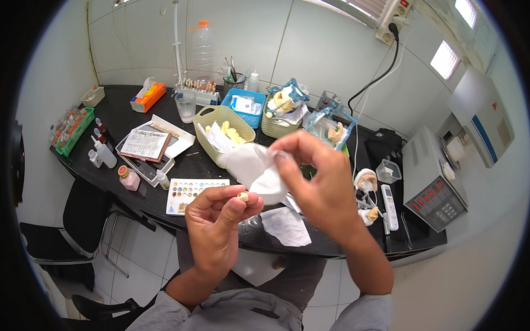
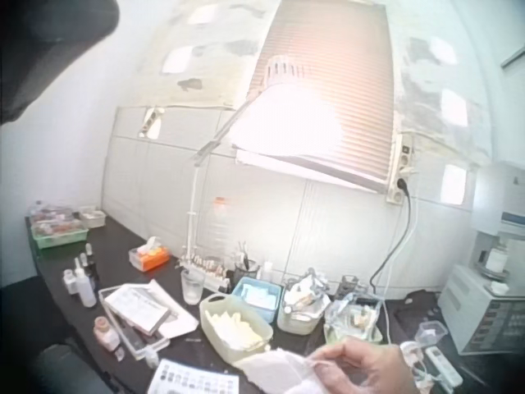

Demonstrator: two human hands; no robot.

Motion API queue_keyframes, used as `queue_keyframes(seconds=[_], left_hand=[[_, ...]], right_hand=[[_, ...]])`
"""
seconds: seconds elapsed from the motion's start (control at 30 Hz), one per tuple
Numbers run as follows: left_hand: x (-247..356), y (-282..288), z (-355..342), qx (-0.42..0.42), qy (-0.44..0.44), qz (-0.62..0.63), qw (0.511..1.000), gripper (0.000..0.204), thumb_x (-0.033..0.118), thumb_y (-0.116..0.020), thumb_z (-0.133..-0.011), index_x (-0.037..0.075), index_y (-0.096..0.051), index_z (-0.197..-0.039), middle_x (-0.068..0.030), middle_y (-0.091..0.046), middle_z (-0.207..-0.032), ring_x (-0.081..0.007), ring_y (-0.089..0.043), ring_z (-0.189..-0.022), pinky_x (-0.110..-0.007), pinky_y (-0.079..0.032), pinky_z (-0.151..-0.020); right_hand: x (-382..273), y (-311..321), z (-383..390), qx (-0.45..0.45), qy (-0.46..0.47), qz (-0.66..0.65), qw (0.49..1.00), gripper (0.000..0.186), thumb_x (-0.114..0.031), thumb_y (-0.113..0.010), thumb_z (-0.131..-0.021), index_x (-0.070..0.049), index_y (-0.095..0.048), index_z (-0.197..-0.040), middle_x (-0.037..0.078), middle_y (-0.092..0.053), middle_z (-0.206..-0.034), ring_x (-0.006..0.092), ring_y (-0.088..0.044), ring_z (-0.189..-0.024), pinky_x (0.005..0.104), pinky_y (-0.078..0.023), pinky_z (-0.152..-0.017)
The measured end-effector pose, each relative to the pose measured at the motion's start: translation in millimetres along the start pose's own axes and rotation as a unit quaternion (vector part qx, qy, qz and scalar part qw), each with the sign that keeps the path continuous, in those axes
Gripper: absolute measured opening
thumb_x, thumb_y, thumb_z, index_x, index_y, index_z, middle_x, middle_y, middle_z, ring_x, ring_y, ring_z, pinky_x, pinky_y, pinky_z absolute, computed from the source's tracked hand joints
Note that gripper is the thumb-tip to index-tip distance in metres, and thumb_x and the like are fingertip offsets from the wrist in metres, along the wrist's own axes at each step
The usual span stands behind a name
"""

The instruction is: The person applies stain to a dental crown using a fine brush, wipes the crown with a cloth, and periodically places it into and removes it from a dental model to check the fit and appearance.

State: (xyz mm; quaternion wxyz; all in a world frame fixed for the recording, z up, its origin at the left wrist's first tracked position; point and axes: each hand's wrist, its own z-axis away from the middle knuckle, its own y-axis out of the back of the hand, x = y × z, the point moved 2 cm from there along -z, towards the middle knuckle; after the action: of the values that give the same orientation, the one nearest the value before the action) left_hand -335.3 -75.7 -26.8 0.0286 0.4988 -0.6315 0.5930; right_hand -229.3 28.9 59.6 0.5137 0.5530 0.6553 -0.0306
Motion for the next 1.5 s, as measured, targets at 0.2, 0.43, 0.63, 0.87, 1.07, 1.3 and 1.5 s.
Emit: queue_keyframes(seconds=[0.2,0.43,0.63,0.87,1.07,1.3,1.5], left_hand=[[-17.8,-8.7,17.7,0.006,0.01,-0.028,1.0,0.016,0.005,-0.066,-0.087,-0.002,-0.062,-0.101,-0.0154,-0.07,-0.088,-0.021,-0.069,-0.081,-0.037,-0.058,-0.08],[-26.6,-16.0,28.8,-0.015,-0.005,-0.026,1.0,0.017,0.004,-0.068,-0.086,-0.002,-0.061,-0.1,-0.0139,-0.069,-0.092,-0.0181,-0.068,-0.083,-0.033,-0.058,-0.077],[-23.1,-19.3,30.0,-0.026,-0.014,-0.002,1.0,0.016,-0.005,-0.066,-0.084,-0.006,-0.063,-0.099,-0.015,-0.068,-0.092,-0.0179,-0.067,-0.086,-0.027,-0.056,-0.08],[-30.7,-16.5,30.2,0.002,-0.023,-0.053,0.998,0.016,0.003,-0.069,-0.085,-0.003,-0.061,-0.097,-0.0107,-0.068,-0.088,-0.0123,-0.065,-0.081,-0.023,-0.053,-0.074],[-43.6,-12.8,30.5,-0.01,-0.032,-0.069,0.997,0.017,0.006,-0.066,-0.087,-0.002,-0.058,-0.1,-0.0098,-0.066,-0.093,-0.0133,-0.064,-0.085,-0.025,-0.053,-0.076],[-60.4,-12.0,26.6,0.034,0.005,-0.069,0.997,0.019,0.006,-0.066,-0.087,-0.003,-0.058,-0.102,-0.0118,-0.066,-0.092,-0.0179,-0.066,-0.084,-0.035,-0.057,-0.081],[-79.7,-8.6,28.0,0.029,0.1,-0.06,0.993,0.019,0.008,-0.064,-0.089,0.001,-0.058,-0.106,-0.0098,-0.066,-0.094,-0.0181,-0.066,-0.086,-0.033,-0.057,-0.081]], right_hand=[[-10.7,4.2,55.8,0.077,0.132,0.118,0.981,0.022,0.004,-0.065,-0.079,-0.002,-0.069,-0.1,0.013,-0.069,-0.087,0.025,-0.068,-0.082,0.0319,-0.053,-0.071],[-9.3,9.7,71.5,0.053,0.179,0.062,0.98,0.027,0.006,-0.064,-0.073,-0.001,-0.069,-0.099,0.013,-0.069,-0.095,0.0232,-0.069,-0.08,0.0298,-0.056,-0.068],[-8.5,9.9,76.0,0.061,0.196,0.072,0.976,0.031,0.007,-0.064,-0.071,-0.003,-0.069,-0.1,0.011,-0.068,-0.095,0.0217,-0.068,-0.08,0.0292,-0.056,-0.067],[-2.4,8.4,80.1,0.082,0.229,0.119,0.963,0.032,0.002,-0.067,-0.067,-0.005,-0.068,-0.099,0.01,-0.067,-0.094,0.0243,-0.066,-0.08,0.0322,-0.053,-0.068],[16.9,4.1,88.5,0.106,0.23,0.103,0.962,0.032,-0.003,-0.07,-0.068,-0.005,-0.065,-0.1,0.009,-0.064,-0.096,0.0247,-0.064,-0.078,0.0334,-0.05,-0.068],[42.9,16.7,73.2,0.174,0.106,0.037,0.978,0.018,-0.003,-0.06,-0.082,-0.002,-0.069,-0.098,0.012,-0.069,-0.091,0.0188,-0.067,-0.079,0.0277,-0.052,-0.066],[133.8,67.7,12.1,0.19,-0.068,0.093,0.975,0.016,-0.009,-0.062,-0.085,0.002,-0.07,-0.093,0.008,-0.071,-0.079,0.0093,-0.064,-0.073,0.0235,-0.05,-0.067]])
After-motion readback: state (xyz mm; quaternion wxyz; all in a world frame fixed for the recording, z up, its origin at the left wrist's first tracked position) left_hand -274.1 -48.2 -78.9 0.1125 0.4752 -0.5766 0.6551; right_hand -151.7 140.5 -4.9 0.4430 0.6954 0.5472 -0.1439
